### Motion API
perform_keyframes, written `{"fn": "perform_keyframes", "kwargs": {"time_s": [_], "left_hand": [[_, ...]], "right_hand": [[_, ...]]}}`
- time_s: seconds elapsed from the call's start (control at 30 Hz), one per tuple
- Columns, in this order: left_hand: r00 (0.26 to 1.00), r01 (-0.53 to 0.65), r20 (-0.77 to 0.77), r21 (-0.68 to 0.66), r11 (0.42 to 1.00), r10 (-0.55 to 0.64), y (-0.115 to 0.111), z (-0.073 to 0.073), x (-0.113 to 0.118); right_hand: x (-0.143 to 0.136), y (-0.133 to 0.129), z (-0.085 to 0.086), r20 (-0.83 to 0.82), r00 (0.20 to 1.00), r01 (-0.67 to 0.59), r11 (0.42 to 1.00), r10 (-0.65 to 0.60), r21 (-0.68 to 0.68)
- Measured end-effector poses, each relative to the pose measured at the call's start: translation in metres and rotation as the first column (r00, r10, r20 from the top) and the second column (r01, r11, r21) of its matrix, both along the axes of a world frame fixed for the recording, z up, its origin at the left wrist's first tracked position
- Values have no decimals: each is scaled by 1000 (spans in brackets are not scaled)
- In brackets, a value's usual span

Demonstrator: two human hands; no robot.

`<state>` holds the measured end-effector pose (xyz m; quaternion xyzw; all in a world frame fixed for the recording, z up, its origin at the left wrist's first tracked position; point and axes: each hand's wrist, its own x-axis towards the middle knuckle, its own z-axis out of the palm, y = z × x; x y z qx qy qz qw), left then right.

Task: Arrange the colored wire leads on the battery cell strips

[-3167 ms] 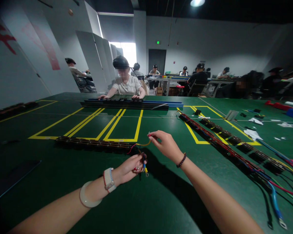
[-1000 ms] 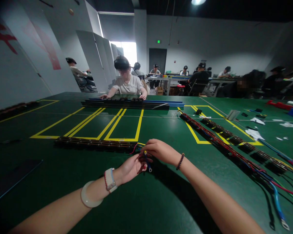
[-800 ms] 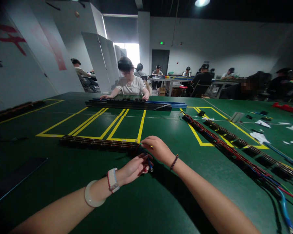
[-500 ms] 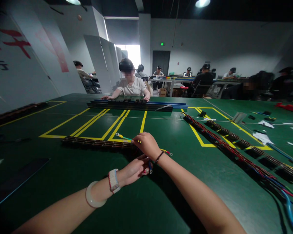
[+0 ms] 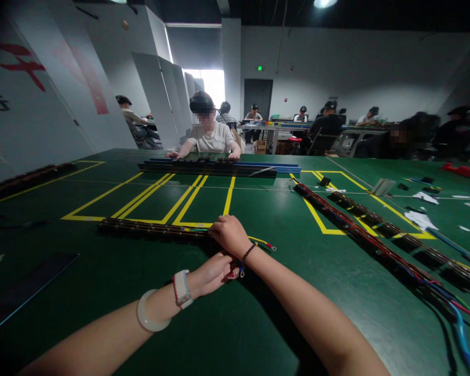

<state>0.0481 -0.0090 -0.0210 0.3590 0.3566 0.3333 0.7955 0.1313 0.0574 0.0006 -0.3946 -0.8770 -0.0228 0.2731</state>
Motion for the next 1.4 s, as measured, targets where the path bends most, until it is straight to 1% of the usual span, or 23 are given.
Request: {"fn": "perform_keyframes", "kwargs": {"time_s": [0.1,0.23,0.37,0.5,0.6,0.67,0.73,0.77,0.83,0.9,0.93,0.97,1.03,1.17,1.3,1.37,1.4], "left_hand": [[1000,5,-9,-1,1000,-5,0,0,0],[1000,15,27,-2,1000,-15,2,-1,-1],[998,41,53,-2,999,-41,3,-3,-3],[996,42,72,17,999,-43,2,-5,-4],[999,46,-11,59,997,-45,2,-2,-5],[992,63,-116,99,993,-51,1,3,-7],[967,109,-245,154,982,-69,2,10,-10],[944,152,-318,184,971,-87,3,13,-13],[864,258,-492,247,934,-108,6,19,-18],[750,352,-658,310,883,-67,10,25,-22],[695,393,-718,343,853,-32,12,28,-25],[661,424,-750,395,815,20,13,30,-26],[614,455,-780,472,756,118,14,33,-28],[506,507,-833,496,705,222,10,35,-27],[369,549,-832,555,625,414,3,30,-22],[313,578,-826,558,596,470,0,25,-18],[296,585,-820,561,585,491,-1,23,-17]], "right_hand": [[2,-4,1,3,1000,4,1000,-4,0],[13,-10,1,-57,998,19,1000,-18,3],[34,-19,-1,-108,993,45,999,-43,19],[61,-30,-10,-109,992,73,997,-70,23],[76,-33,-20,-79,992,105,994,-103,15],[82,-31,-25,-56,991,125,992,-125,-1],[84,-26,-28,-43,989,143,990,-144,-18],[85,-24,-29,-38,988,149,988,-150,-26],[85,-20,-30,-27,987,156,987,-157,-41],[85,-18,-30,-12,988,155,987,-155,-52],[85,-18,-29,-5,988,154,987,-154,-55],[85,-18,-29,0,988,155,986,-155,-57],[85,-18,-30,6,988,155,986,-155,-60],[85,-18,-32,4,989,150,986,-150,-68],[86,-16,-34,-1,991,134,989,-134,-67],[86,-16,-34,-2,992,125,990,-125,-66],[86,-16,-34,-2,993,119,991,-120,-66]]}}
